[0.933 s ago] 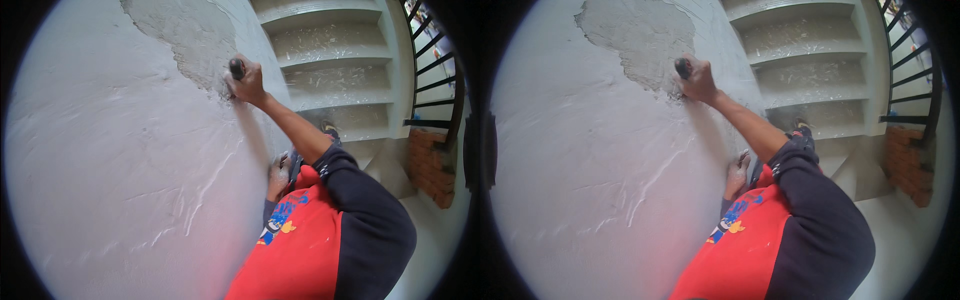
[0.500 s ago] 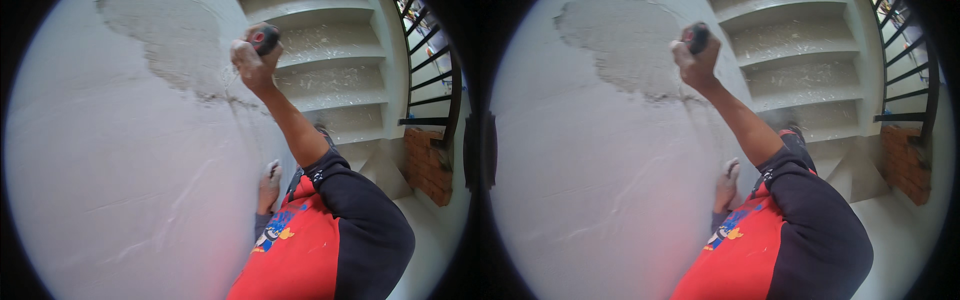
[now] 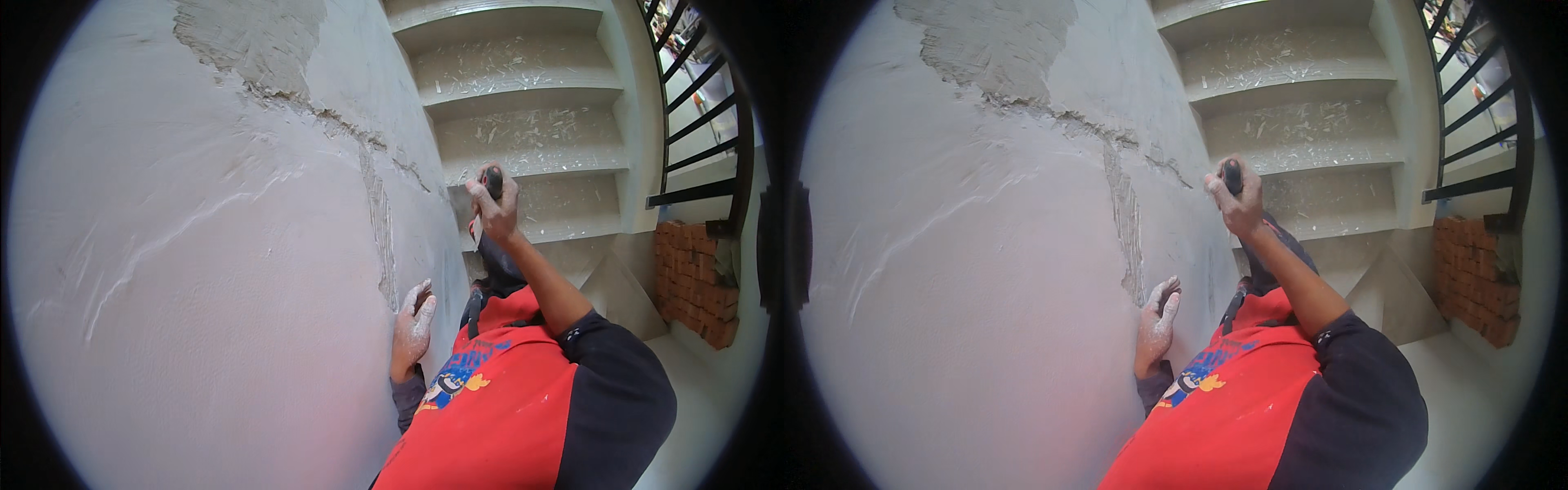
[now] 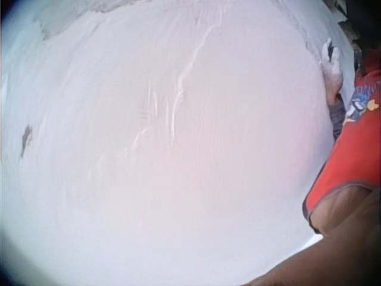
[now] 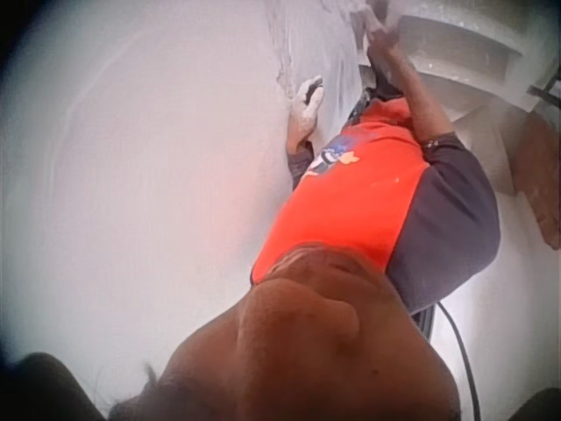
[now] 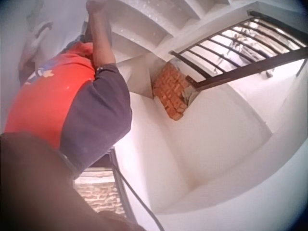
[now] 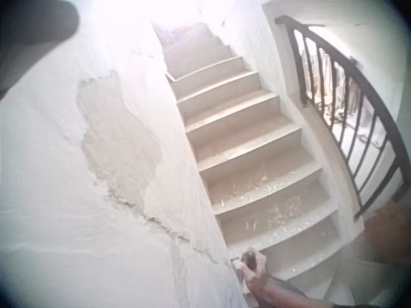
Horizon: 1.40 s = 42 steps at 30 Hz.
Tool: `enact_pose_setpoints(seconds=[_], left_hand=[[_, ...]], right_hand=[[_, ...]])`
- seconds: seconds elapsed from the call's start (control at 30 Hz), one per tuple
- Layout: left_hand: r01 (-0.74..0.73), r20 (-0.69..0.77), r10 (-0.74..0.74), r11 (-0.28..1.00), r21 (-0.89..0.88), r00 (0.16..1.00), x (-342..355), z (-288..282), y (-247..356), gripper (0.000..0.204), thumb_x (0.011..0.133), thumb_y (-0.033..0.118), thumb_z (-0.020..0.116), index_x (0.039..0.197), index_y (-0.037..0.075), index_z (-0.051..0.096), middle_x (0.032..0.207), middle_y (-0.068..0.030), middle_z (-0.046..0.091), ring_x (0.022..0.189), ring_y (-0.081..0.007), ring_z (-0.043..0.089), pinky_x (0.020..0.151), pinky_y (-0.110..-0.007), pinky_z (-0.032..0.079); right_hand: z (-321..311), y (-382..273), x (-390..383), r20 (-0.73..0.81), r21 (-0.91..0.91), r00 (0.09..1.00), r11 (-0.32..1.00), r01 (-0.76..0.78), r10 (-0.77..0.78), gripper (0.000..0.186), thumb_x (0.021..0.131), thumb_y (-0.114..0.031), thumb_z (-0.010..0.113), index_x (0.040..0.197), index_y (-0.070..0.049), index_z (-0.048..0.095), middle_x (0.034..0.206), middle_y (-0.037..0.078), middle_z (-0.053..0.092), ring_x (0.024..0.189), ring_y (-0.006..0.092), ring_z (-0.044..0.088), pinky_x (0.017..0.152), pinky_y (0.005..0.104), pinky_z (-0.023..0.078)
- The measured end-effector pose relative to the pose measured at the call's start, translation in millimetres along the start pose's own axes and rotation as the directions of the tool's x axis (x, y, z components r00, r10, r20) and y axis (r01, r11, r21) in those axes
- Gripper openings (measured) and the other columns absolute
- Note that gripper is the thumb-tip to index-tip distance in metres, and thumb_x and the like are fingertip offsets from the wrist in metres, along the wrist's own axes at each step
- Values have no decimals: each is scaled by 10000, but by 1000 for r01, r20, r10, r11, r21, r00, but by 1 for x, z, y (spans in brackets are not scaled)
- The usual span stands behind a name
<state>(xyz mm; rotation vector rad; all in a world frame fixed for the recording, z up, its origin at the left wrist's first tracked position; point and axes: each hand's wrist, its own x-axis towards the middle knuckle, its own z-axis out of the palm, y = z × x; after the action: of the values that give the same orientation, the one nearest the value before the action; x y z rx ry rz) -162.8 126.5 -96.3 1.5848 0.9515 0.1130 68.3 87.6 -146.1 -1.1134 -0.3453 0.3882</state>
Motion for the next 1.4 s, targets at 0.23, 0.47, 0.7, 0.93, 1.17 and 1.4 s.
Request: enact_pose_setpoints(seconds=[0.23, 0.47, 0.7, 0.93, 1.17, 1.4], left_hand=[[-25, 79, 25, 1000, -1, 997, 3, -2, -13, 383, 928, 174, 521, 1248, -31, 468, 1193, -161, 556, 1141, -209, 505, 975, -308, 375], [-23, -28, 21, 996, -86, 999, 3, 7, -8, 447, 932, 197, 518, 1301, -24, 397, 1232, -171, 518, 1154, -223, 489, 987, -317, 366], [-23, -62, 16, 993, -114, 998, 28, 10, -1, 477, 943, 224, 496, 1330, -19, 360, 1249, -159, 494, 1125, -228, 508, 983, -329, 375], [-42, -68, 29, 980, -195, 997, 55, 14, -16, 441, 938, 199, 513, 1294, -34, 400, 1183, -160, 554, 1095, -207, 525, 965, -310, 388], [56, 47, -51, 990, -130, 998, 57, 18, -28, 434, 950, 208, 487, 1284, -55, 397, 1200, -180, 539, 1095, -228, 535, 962, -325, 393], [84, 2, -85, 987, -136, 996, 64, 23, -26, 415, 937, 211, 519, 1262, -36, 440, 1201, -186, 544, 1112, -210, 518, 964, -300, 383]], right_hand=[[-22, -22, 27, -128, -71, 978, 985, 155, -163, 129, 847, -91, 594, 815, -58, 474, 640, -30, 443, 525, 50, 472, 467, 205, 415], [15, -84, 71, -15, 99, 965, 960, 263, -263, 146, 845, -59, 603, 790, -66, 468, 606, -23, 446, 502, 47, 478, 435, 196, 406], [99, -188, 107, -68, 608, 930, 724, 326, -362, 182, 827, -76, 651, 784, -77, 474, 567, -30, 460, 418, 38, 432, 356, 193, 319], [171, -150, 151, -172, 561, 894, 705, 434, -413, 201, 808, -43, 640, 713, -79, 467, 582, -50, 416, 533, 17, 380, 484, 180, 325], [162, -185, 154, -187, 619, 775, 540, 570, -604, 177, 818, -36, 635, 781, -67, 466, 512, -35, 405, 384, 45, 401, 324, 209, 306], [184, -153, 173, -253, 465, 863, 728, 504, -436, 239, 784, -36, 669, 682, -64, 455, 585, -41, 427, 544, 29, 369, 504, 178, 347]])
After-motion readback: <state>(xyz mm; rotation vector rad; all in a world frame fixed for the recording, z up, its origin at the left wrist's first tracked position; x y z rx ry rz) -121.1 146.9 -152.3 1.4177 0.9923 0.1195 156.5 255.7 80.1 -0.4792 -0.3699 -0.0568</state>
